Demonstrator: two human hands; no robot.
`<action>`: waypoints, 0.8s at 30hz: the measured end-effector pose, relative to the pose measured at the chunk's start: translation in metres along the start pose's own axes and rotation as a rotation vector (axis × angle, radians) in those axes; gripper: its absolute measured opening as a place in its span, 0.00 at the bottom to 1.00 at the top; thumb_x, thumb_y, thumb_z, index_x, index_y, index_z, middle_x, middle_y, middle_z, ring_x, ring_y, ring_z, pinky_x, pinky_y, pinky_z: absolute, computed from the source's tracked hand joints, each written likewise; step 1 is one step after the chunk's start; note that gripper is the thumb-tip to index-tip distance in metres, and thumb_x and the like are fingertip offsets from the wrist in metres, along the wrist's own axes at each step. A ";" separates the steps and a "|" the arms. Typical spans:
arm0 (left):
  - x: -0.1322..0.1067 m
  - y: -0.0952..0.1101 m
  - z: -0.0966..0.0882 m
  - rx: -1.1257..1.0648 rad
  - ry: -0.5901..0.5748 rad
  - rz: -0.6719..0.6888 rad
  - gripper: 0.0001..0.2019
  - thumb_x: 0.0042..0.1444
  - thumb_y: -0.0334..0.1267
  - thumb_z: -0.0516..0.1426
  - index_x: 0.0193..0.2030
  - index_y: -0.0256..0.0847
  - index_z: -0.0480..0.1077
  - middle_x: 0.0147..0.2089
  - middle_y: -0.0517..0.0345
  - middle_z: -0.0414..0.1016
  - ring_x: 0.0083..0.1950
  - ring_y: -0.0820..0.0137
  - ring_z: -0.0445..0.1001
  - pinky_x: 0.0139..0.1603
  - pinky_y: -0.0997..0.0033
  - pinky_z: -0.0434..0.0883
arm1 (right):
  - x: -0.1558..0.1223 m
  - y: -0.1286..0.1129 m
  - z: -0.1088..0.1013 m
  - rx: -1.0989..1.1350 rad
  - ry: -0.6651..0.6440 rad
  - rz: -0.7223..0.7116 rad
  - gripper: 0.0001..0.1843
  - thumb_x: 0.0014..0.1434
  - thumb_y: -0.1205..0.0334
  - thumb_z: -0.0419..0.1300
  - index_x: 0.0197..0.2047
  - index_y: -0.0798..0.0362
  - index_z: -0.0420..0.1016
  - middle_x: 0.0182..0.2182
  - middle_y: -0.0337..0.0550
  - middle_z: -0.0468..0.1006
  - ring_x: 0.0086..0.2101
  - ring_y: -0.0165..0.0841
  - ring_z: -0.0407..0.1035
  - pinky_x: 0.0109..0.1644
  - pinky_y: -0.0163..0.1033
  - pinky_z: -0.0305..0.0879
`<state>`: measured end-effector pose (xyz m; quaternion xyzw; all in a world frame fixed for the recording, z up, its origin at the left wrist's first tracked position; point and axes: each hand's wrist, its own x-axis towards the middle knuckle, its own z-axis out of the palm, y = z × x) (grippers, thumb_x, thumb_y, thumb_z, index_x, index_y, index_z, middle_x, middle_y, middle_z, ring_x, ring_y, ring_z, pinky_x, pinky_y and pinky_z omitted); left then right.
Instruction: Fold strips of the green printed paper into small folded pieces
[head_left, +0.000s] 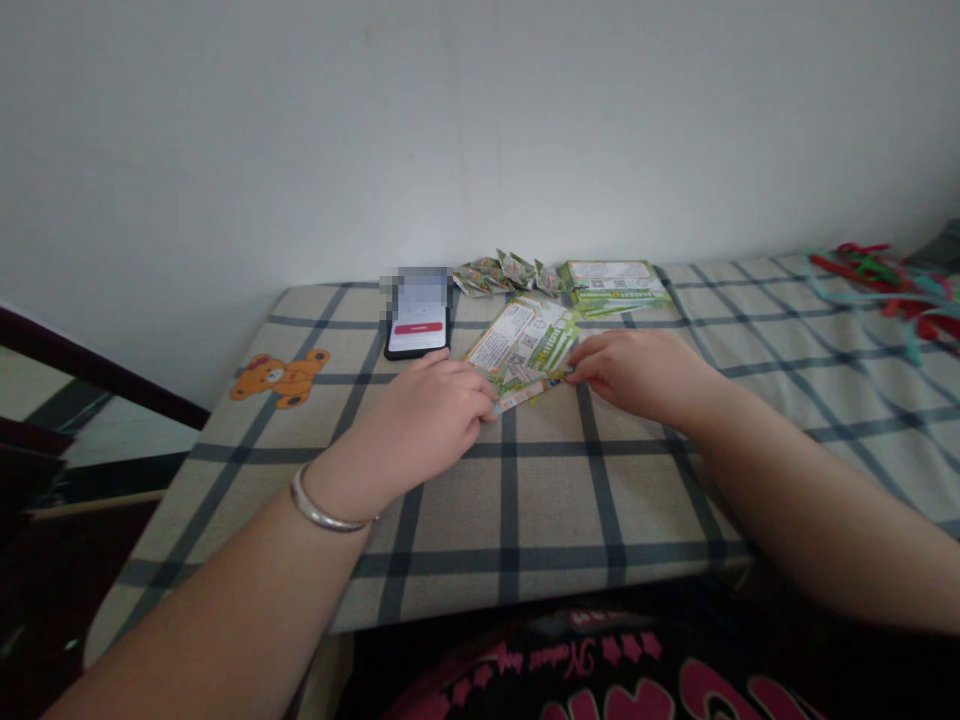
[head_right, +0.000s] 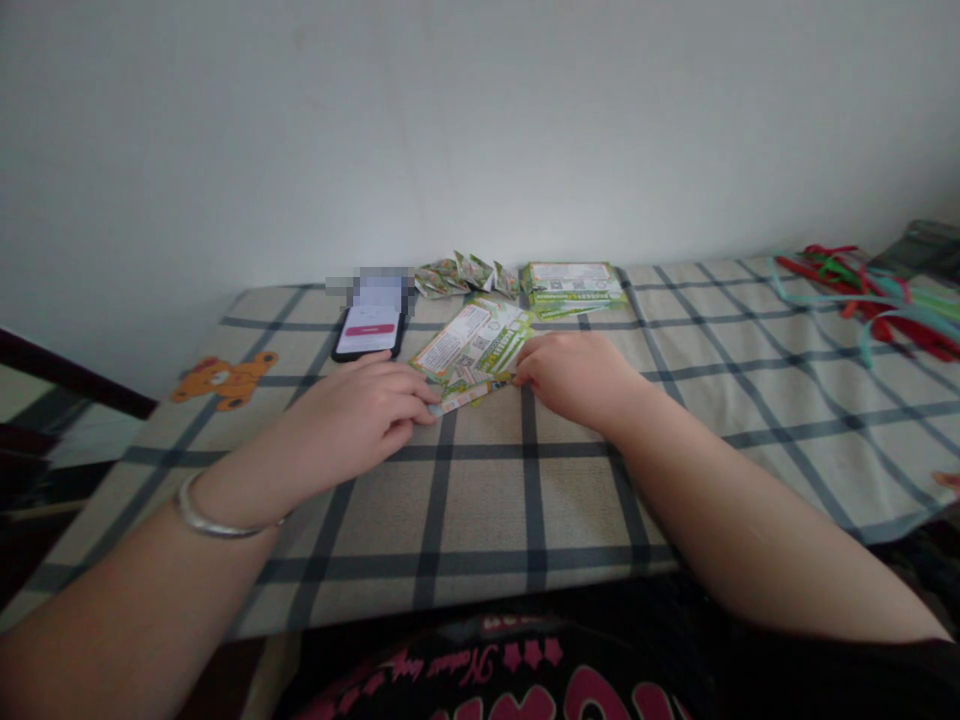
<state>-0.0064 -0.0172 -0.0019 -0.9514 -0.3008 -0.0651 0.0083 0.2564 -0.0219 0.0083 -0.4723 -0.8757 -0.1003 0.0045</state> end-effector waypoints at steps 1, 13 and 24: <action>0.000 0.000 0.000 -0.004 0.001 -0.002 0.12 0.56 0.28 0.54 0.36 0.45 0.78 0.45 0.61 0.79 0.50 0.64 0.73 0.56 0.56 0.63 | 0.000 0.002 0.001 0.007 -0.006 -0.004 0.16 0.59 0.67 0.55 0.42 0.42 0.82 0.47 0.35 0.81 0.43 0.34 0.75 0.38 0.35 0.65; 0.002 0.003 0.001 -0.014 0.067 -0.018 0.10 0.55 0.27 0.53 0.32 0.40 0.75 0.38 0.55 0.77 0.44 0.63 0.73 0.52 0.57 0.68 | 0.005 -0.008 0.003 -0.053 0.031 0.046 0.12 0.59 0.68 0.53 0.36 0.51 0.79 0.37 0.44 0.81 0.37 0.38 0.75 0.31 0.39 0.61; 0.005 0.003 0.006 -0.022 0.107 -0.068 0.06 0.58 0.31 0.55 0.39 0.39 0.74 0.41 0.55 0.77 0.45 0.63 0.73 0.50 0.59 0.68 | 0.009 -0.016 0.015 0.139 0.157 -0.058 0.16 0.61 0.59 0.57 0.49 0.55 0.78 0.52 0.50 0.76 0.50 0.44 0.68 0.54 0.47 0.65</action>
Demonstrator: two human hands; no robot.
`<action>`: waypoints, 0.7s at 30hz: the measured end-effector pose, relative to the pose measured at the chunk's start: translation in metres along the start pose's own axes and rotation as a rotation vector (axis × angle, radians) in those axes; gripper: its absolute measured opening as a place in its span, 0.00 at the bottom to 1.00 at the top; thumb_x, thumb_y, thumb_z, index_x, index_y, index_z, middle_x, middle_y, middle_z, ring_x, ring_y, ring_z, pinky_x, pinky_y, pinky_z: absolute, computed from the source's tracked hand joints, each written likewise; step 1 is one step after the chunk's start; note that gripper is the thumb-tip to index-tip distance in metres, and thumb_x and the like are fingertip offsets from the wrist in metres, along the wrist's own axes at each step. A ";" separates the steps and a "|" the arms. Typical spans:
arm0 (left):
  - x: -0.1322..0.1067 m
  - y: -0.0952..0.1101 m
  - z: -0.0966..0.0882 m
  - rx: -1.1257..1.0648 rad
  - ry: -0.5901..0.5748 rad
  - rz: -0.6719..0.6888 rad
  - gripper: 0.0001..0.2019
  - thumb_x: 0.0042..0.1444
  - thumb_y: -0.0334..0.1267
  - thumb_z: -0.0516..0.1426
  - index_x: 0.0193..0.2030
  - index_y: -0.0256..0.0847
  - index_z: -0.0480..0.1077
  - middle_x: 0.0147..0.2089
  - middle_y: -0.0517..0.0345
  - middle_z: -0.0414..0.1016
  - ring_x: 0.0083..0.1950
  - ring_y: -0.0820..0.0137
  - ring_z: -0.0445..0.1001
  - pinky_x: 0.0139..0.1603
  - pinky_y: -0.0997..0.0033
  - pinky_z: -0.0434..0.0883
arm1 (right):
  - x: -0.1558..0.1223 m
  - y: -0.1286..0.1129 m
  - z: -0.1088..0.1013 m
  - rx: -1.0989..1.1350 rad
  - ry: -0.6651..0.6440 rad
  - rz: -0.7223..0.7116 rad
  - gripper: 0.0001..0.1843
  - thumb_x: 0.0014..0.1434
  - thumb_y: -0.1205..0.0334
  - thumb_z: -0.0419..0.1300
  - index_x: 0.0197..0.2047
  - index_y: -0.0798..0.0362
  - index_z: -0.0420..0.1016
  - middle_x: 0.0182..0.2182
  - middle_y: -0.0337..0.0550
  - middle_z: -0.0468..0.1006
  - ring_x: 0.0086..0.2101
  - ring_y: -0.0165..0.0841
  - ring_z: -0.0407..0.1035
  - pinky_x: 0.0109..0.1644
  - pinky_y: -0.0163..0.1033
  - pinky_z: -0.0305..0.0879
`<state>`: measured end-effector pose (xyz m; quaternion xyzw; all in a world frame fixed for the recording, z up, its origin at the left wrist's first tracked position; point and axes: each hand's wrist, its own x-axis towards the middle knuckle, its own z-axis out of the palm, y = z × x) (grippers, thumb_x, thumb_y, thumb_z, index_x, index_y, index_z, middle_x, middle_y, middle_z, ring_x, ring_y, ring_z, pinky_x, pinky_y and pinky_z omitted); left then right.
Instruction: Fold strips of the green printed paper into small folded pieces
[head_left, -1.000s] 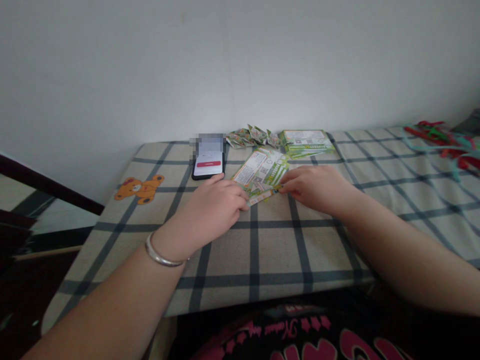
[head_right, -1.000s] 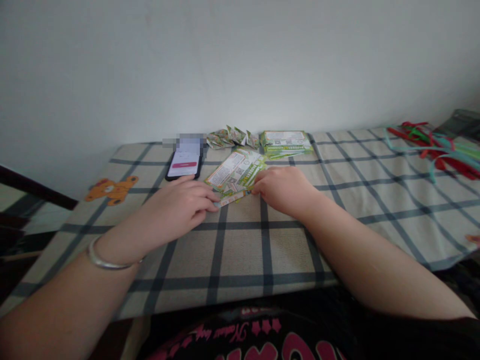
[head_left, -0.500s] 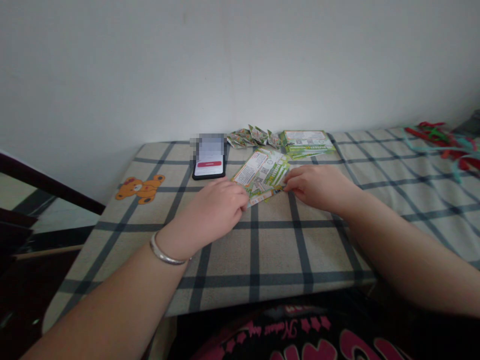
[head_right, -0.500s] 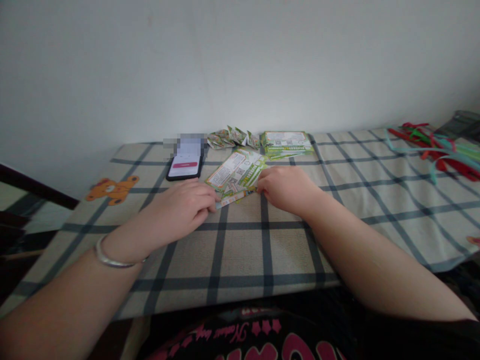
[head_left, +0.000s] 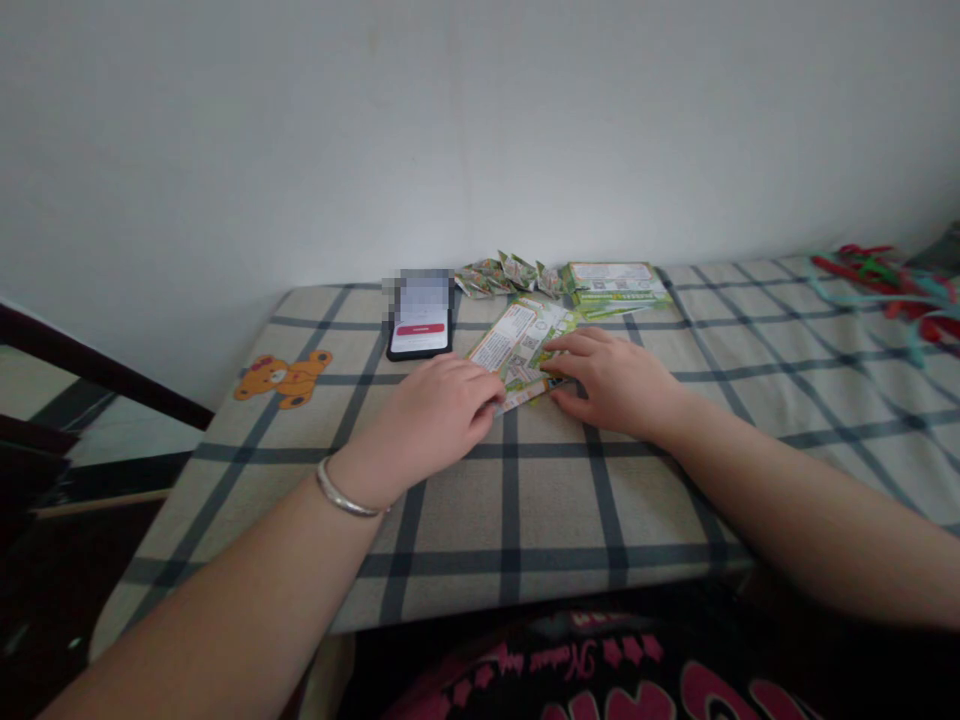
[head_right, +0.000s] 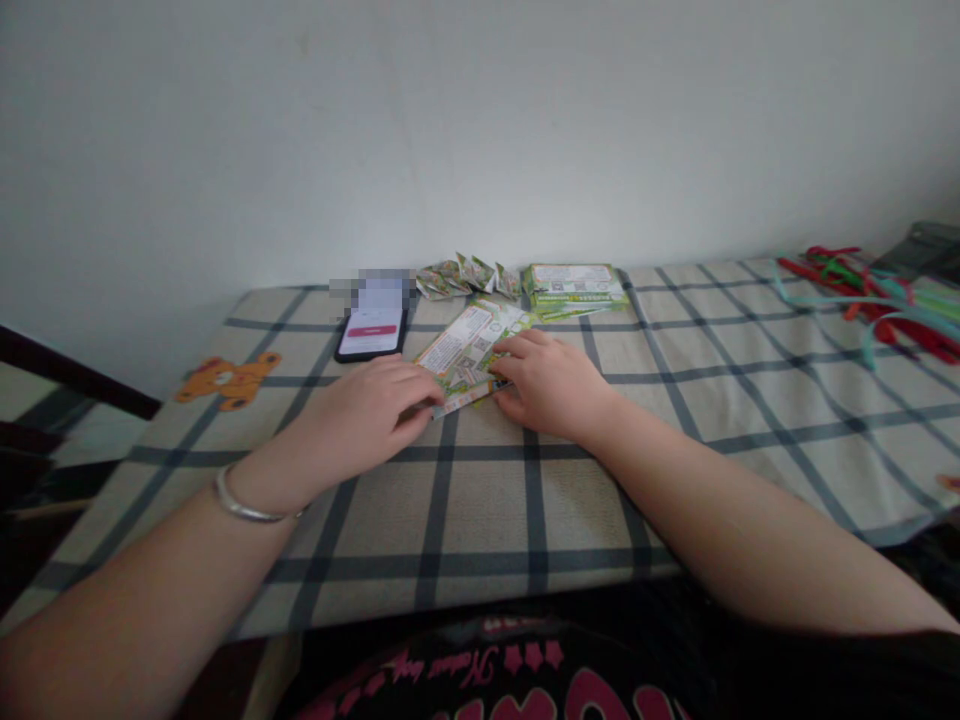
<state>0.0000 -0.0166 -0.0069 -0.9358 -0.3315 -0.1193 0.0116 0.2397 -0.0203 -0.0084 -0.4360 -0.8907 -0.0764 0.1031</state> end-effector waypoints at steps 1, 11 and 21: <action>0.000 0.000 0.001 -0.002 0.003 -0.011 0.07 0.59 0.32 0.56 0.42 0.39 0.73 0.42 0.54 0.77 0.46 0.62 0.72 0.51 0.59 0.68 | -0.001 0.001 0.001 0.010 0.012 -0.006 0.16 0.60 0.59 0.57 0.48 0.54 0.78 0.53 0.50 0.75 0.51 0.45 0.68 0.54 0.48 0.65; -0.003 -0.001 0.009 -0.057 0.022 -0.065 0.20 0.60 0.38 0.56 0.59 0.41 0.65 0.55 0.49 0.72 0.56 0.60 0.70 0.57 0.56 0.68 | 0.001 0.002 0.004 0.142 0.073 -0.070 0.09 0.59 0.63 0.59 0.41 0.55 0.78 0.51 0.51 0.76 0.51 0.43 0.68 0.57 0.48 0.65; 0.000 -0.002 0.010 -0.078 0.025 -0.050 0.23 0.58 0.38 0.59 0.60 0.40 0.64 0.57 0.49 0.72 0.58 0.59 0.69 0.59 0.56 0.66 | 0.003 -0.007 0.011 0.326 0.094 -0.090 0.09 0.55 0.67 0.61 0.41 0.54 0.75 0.47 0.49 0.76 0.49 0.40 0.69 0.57 0.47 0.64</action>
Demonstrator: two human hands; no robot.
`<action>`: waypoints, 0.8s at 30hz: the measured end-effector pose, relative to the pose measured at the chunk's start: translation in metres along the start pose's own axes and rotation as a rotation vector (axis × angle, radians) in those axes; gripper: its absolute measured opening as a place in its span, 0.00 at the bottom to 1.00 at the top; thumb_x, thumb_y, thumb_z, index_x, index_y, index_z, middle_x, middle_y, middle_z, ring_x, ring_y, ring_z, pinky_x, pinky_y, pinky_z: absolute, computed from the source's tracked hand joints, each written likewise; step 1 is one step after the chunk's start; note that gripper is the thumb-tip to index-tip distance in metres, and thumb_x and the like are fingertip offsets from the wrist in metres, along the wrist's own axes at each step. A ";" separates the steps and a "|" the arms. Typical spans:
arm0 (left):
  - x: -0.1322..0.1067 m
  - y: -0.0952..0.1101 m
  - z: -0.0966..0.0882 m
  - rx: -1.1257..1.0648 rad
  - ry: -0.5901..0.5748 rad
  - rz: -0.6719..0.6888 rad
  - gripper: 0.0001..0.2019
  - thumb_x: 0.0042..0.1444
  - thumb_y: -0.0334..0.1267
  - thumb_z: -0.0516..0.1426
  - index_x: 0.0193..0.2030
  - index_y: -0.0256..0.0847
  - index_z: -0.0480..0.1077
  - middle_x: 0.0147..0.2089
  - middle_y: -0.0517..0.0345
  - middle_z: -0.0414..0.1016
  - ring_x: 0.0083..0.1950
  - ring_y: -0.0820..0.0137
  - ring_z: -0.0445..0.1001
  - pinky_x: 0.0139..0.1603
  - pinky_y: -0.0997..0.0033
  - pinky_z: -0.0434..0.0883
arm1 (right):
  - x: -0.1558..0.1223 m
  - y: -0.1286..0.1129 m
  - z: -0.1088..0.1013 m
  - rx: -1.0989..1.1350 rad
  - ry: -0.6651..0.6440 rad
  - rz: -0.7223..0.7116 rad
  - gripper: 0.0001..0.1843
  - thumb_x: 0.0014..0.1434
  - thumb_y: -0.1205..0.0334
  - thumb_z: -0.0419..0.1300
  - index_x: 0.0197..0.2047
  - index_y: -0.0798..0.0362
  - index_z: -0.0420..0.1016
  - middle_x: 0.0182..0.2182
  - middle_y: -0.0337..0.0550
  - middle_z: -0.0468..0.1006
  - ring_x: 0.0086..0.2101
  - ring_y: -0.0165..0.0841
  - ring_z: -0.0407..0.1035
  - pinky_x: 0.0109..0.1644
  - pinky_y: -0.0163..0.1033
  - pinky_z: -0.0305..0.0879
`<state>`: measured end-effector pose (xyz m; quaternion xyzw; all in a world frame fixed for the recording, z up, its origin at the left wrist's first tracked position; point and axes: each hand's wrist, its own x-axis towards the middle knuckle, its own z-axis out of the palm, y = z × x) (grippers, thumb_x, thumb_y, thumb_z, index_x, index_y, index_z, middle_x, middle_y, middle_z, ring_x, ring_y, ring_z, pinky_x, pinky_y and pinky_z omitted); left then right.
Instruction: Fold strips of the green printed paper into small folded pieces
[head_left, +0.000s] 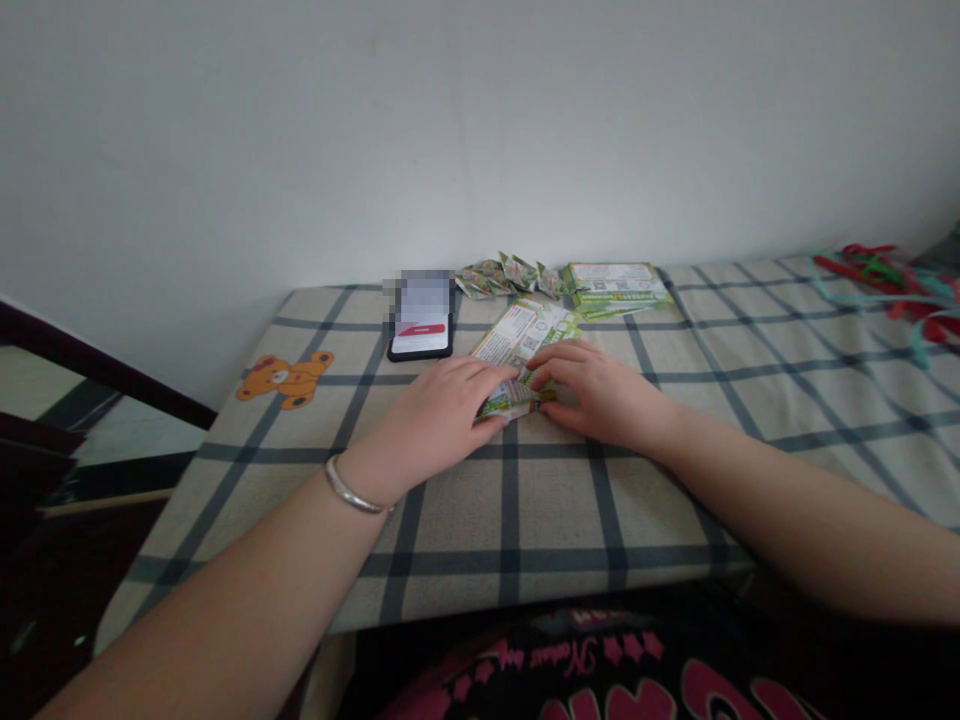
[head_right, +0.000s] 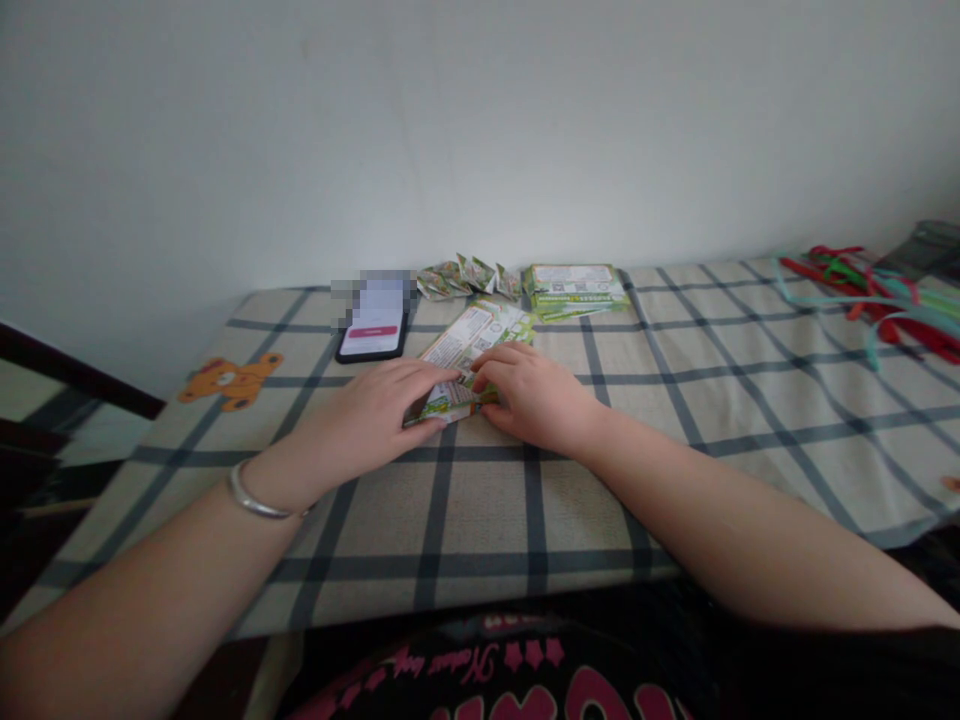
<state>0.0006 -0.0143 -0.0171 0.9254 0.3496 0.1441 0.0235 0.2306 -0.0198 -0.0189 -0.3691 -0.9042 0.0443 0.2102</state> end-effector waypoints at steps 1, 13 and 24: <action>0.000 0.000 0.000 -0.002 0.003 0.004 0.22 0.58 0.38 0.59 0.59 0.40 0.65 0.56 0.49 0.72 0.58 0.60 0.69 0.59 0.56 0.66 | 0.000 0.000 0.001 0.008 -0.001 0.002 0.09 0.55 0.67 0.61 0.41 0.54 0.74 0.47 0.49 0.76 0.49 0.40 0.69 0.56 0.47 0.64; 0.000 0.004 -0.003 0.024 0.025 0.023 0.15 0.59 0.37 0.60 0.52 0.42 0.67 0.44 0.52 0.75 0.47 0.62 0.73 0.47 0.61 0.70 | 0.000 0.000 -0.001 0.037 -0.022 0.021 0.05 0.56 0.67 0.60 0.37 0.53 0.73 0.44 0.48 0.77 0.47 0.39 0.69 0.52 0.45 0.65; 0.000 0.005 -0.006 -0.019 0.166 0.020 0.14 0.58 0.31 0.58 0.51 0.39 0.66 0.46 0.54 0.75 0.47 0.64 0.74 0.48 0.64 0.70 | 0.001 -0.001 -0.006 0.022 0.055 0.026 0.04 0.58 0.67 0.59 0.36 0.53 0.76 0.45 0.46 0.78 0.46 0.37 0.71 0.53 0.44 0.65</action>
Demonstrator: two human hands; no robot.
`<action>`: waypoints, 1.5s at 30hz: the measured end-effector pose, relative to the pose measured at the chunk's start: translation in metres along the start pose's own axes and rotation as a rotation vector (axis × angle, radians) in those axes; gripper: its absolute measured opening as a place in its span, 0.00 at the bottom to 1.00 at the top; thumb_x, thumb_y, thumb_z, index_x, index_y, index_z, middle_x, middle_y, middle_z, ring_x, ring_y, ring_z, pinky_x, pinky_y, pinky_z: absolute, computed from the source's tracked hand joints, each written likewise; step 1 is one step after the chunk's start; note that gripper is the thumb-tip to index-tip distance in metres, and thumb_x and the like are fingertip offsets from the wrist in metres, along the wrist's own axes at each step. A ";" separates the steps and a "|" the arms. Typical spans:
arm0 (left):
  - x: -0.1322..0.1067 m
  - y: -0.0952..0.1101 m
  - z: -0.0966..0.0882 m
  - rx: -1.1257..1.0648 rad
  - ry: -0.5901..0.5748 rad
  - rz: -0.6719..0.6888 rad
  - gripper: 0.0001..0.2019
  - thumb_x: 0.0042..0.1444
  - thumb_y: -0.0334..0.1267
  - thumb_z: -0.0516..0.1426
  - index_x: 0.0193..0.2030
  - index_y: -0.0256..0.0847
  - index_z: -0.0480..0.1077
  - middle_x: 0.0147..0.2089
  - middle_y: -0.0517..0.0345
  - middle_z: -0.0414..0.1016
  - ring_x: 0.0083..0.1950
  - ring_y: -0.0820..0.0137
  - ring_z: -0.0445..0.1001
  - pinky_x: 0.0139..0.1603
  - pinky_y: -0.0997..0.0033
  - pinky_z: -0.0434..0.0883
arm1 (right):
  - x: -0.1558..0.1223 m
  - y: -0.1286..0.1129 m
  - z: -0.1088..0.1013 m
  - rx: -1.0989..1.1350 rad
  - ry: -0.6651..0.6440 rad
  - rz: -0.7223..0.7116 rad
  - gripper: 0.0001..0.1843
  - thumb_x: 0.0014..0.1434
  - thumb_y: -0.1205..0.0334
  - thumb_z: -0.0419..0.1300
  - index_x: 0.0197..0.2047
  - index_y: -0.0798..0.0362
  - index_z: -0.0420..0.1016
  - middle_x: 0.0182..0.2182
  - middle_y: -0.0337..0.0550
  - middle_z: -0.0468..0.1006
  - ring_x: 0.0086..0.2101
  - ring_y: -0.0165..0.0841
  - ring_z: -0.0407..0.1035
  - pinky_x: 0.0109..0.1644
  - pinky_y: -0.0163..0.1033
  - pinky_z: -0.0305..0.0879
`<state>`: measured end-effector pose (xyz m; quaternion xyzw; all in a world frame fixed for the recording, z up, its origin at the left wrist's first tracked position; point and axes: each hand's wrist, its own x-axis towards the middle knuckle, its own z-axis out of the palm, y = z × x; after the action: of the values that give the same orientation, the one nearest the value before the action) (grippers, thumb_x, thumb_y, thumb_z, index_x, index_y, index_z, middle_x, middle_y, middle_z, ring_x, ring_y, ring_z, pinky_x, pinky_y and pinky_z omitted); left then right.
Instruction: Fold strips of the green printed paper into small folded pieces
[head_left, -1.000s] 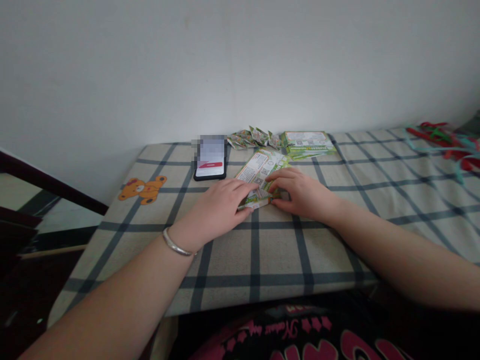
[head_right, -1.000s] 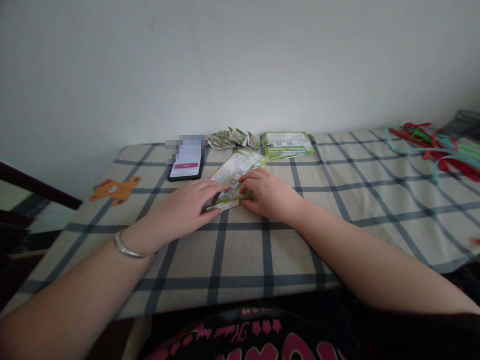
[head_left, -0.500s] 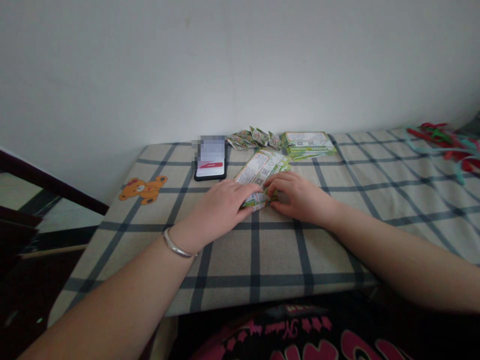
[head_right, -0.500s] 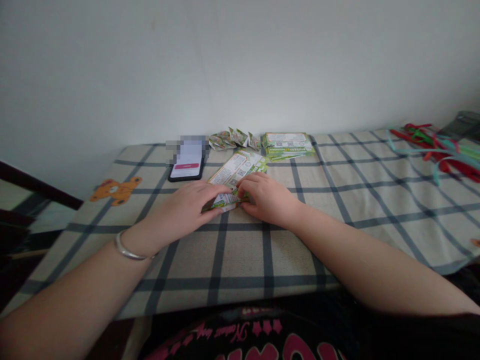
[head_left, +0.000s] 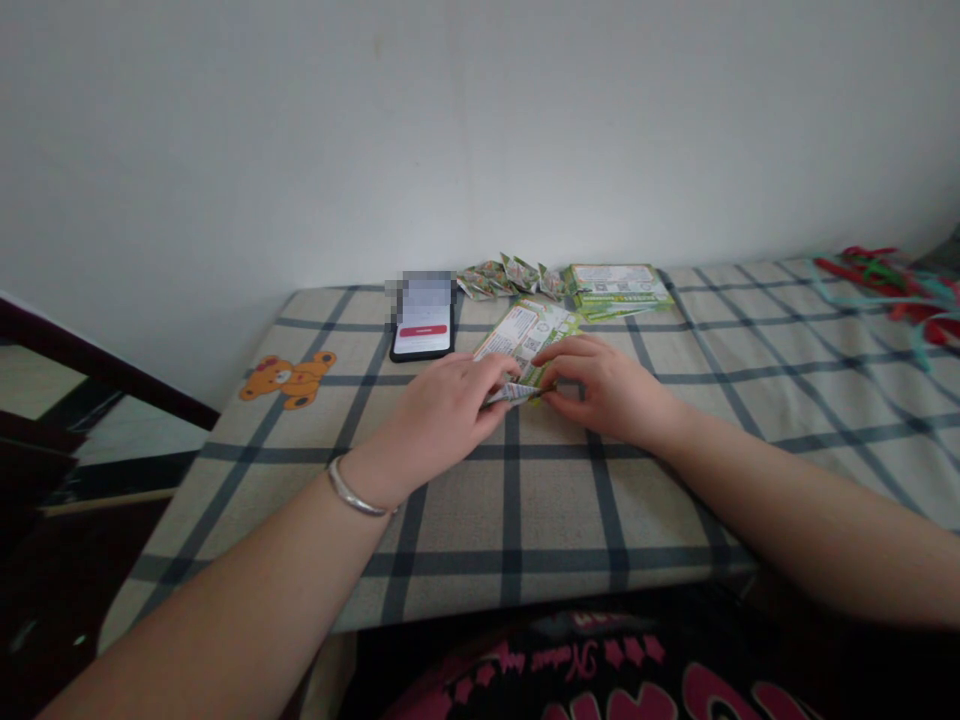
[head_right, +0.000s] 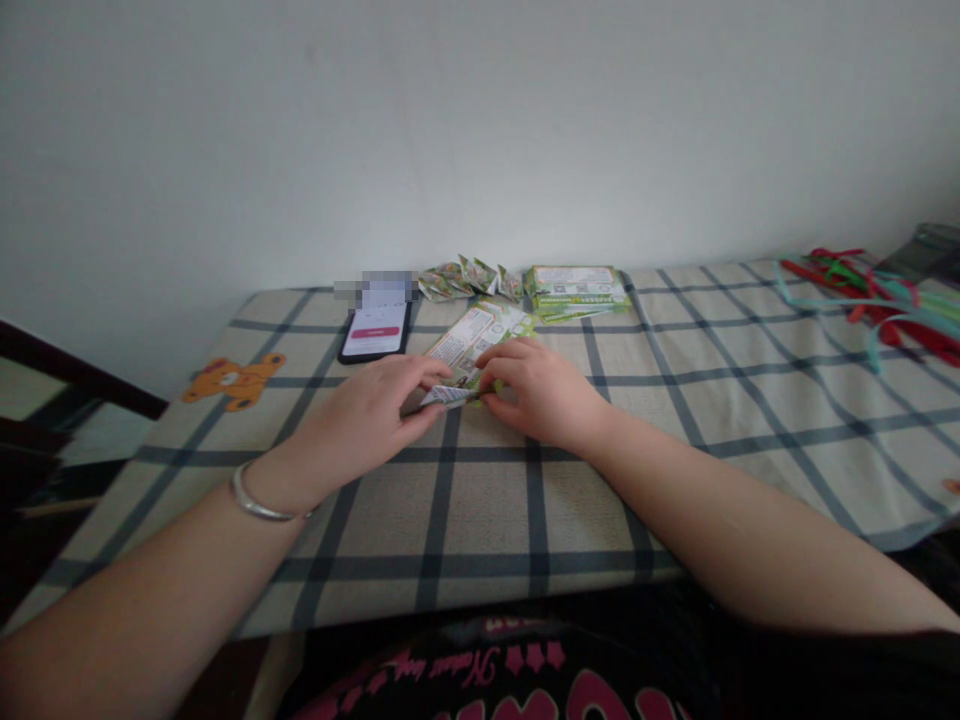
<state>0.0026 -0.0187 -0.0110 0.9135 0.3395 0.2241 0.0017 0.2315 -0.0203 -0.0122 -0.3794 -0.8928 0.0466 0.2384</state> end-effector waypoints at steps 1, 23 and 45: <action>0.000 0.001 -0.001 0.006 0.013 0.004 0.14 0.58 0.31 0.58 0.51 0.39 0.66 0.45 0.54 0.75 0.47 0.64 0.74 0.48 0.64 0.70 | 0.000 -0.001 0.000 -0.001 0.013 -0.002 0.04 0.58 0.67 0.59 0.36 0.53 0.76 0.44 0.46 0.78 0.46 0.37 0.71 0.53 0.44 0.65; -0.005 0.017 -0.004 0.201 0.087 -0.032 0.06 0.64 0.38 0.53 0.44 0.40 0.67 0.29 0.60 0.76 0.27 0.67 0.75 0.25 0.71 0.59 | -0.002 -0.012 0.002 -0.071 0.409 -0.043 0.05 0.58 0.64 0.62 0.37 0.51 0.69 0.33 0.42 0.77 0.35 0.35 0.69 0.40 0.41 0.65; -0.006 0.017 0.004 -0.401 0.013 -0.208 0.04 0.64 0.36 0.53 0.45 0.44 0.61 0.31 0.66 0.76 0.29 0.73 0.78 0.29 0.76 0.68 | -0.003 -0.007 -0.004 -0.147 0.458 -0.273 0.05 0.59 0.65 0.63 0.41 0.50 0.74 0.38 0.42 0.81 0.39 0.35 0.71 0.43 0.42 0.68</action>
<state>0.0103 -0.0348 -0.0144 0.8534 0.3807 0.2917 0.2041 0.2303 -0.0279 -0.0080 -0.2726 -0.8594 -0.1379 0.4099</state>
